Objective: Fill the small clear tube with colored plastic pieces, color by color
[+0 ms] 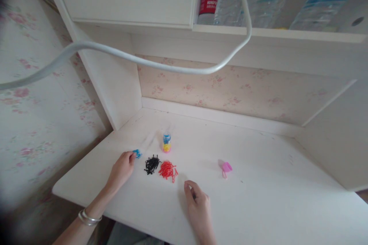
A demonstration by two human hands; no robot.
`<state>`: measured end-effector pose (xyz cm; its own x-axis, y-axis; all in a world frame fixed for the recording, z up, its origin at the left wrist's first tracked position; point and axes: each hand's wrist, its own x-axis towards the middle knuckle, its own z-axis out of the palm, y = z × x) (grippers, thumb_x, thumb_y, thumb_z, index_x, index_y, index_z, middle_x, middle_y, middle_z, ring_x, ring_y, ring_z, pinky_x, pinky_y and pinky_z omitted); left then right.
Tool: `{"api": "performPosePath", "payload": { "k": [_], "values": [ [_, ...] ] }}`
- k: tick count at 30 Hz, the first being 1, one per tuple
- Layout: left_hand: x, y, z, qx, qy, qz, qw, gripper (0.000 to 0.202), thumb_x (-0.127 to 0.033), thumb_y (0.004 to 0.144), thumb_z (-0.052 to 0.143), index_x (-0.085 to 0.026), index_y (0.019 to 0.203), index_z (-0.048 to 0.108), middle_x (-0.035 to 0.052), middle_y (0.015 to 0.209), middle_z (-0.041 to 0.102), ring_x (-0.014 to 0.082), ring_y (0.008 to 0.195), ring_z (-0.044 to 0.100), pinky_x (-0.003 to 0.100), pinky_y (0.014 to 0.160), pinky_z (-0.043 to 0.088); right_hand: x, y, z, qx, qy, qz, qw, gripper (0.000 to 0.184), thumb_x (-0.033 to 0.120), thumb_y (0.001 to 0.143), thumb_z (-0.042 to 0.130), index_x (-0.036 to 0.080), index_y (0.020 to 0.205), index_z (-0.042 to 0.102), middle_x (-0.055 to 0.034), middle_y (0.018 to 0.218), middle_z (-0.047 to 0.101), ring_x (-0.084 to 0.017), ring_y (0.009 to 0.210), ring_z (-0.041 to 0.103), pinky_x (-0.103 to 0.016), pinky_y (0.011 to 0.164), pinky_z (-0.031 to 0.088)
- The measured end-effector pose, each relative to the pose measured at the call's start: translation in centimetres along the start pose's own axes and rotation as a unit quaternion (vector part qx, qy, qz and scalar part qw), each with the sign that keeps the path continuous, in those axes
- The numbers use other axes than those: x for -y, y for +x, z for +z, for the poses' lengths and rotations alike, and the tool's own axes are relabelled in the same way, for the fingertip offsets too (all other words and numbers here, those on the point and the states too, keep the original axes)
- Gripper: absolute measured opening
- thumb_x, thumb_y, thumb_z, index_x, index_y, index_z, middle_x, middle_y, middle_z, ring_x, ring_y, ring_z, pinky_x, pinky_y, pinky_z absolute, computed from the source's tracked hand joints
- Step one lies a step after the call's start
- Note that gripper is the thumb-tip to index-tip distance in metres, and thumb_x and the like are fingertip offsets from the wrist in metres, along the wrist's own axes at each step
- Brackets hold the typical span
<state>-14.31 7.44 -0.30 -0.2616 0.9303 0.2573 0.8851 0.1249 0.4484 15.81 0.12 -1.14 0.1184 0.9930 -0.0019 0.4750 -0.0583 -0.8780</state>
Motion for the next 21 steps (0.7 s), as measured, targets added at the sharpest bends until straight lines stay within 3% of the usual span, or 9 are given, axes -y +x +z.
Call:
{"api": "performPosePath", "payload": {
  "k": [6, 10, 13, 17, 21],
  "values": [
    [0.7, 1.1, -0.2, -0.006, -0.035, -0.025, 0.999, 0.035, -0.036, 0.091, 0.033, -0.016, 0.085, 0.062, 0.0121, 0.089, 0.068, 0.0258, 0.085, 0.064, 0.036, 0.075, 0.048, -0.3, 0.1, 0.1, 0.001, 0.001, -0.006, 1.000, 0.046, 0.056, 0.085, 0.044, 0.017, 0.094, 0.067, 0.0046, 0.054, 0.038, -0.011, 0.052, 0.034, -0.022, 0.050, 0.027],
    [-0.1, 1.4, -0.9, -0.018, -0.070, -0.021, 0.997, 0.036, -0.041, 0.091, 0.035, -0.017, 0.091, 0.061, 0.0099, 0.094, 0.068, 0.0221, 0.088, 0.064, 0.032, 0.077, 0.048, -0.4, 0.1, 0.2, -0.001, -0.003, -0.006, 1.000, 0.046, 0.055, 0.085, 0.044, 0.017, 0.095, 0.068, 0.0042, 0.055, 0.041, -0.011, 0.052, 0.036, -0.022, 0.051, 0.028],
    [-2.6, 1.8, -2.6, -0.033, -0.124, 0.005, 0.992, 0.036, -0.046, 0.090, 0.037, -0.018, 0.092, 0.060, 0.0061, 0.091, 0.068, 0.0182, 0.081, 0.064, 0.028, 0.074, 0.048, -0.3, 0.1, 0.2, 0.002, -0.004, -0.007, 1.000, 0.045, 0.055, 0.086, 0.044, 0.018, 0.094, 0.067, 0.0040, 0.056, 0.042, -0.011, 0.053, 0.036, -0.022, 0.051, 0.028],
    [-7.6, 3.1, -5.1, -0.048, -0.176, 0.089, 0.979, 0.032, -0.044, 0.091, 0.039, -0.020, 0.091, 0.060, 0.0034, 0.087, 0.067, 0.0154, 0.073, 0.061, 0.027, 0.070, 0.046, -0.1, 0.1, 0.3, 0.002, -0.005, -0.004, 1.000, 0.046, 0.056, 0.086, 0.044, 0.018, 0.093, 0.068, 0.0048, 0.055, 0.038, -0.011, 0.052, 0.034, -0.022, 0.051, 0.027],
    [-11.0, 4.7, -5.5, -0.049, -0.168, 0.165, 0.971, 0.027, -0.036, 0.091, 0.040, -0.019, 0.089, 0.062, 0.0041, 0.088, 0.065, 0.0151, 0.077, 0.060, 0.026, 0.072, 0.045, 0.2, 0.0, 0.1, -0.001, -0.002, -0.006, 1.000, 0.046, 0.056, 0.085, 0.045, 0.017, 0.092, 0.068, 0.0052, 0.054, 0.036, -0.011, 0.052, 0.032, -0.022, 0.050, 0.026]
  ]
}}
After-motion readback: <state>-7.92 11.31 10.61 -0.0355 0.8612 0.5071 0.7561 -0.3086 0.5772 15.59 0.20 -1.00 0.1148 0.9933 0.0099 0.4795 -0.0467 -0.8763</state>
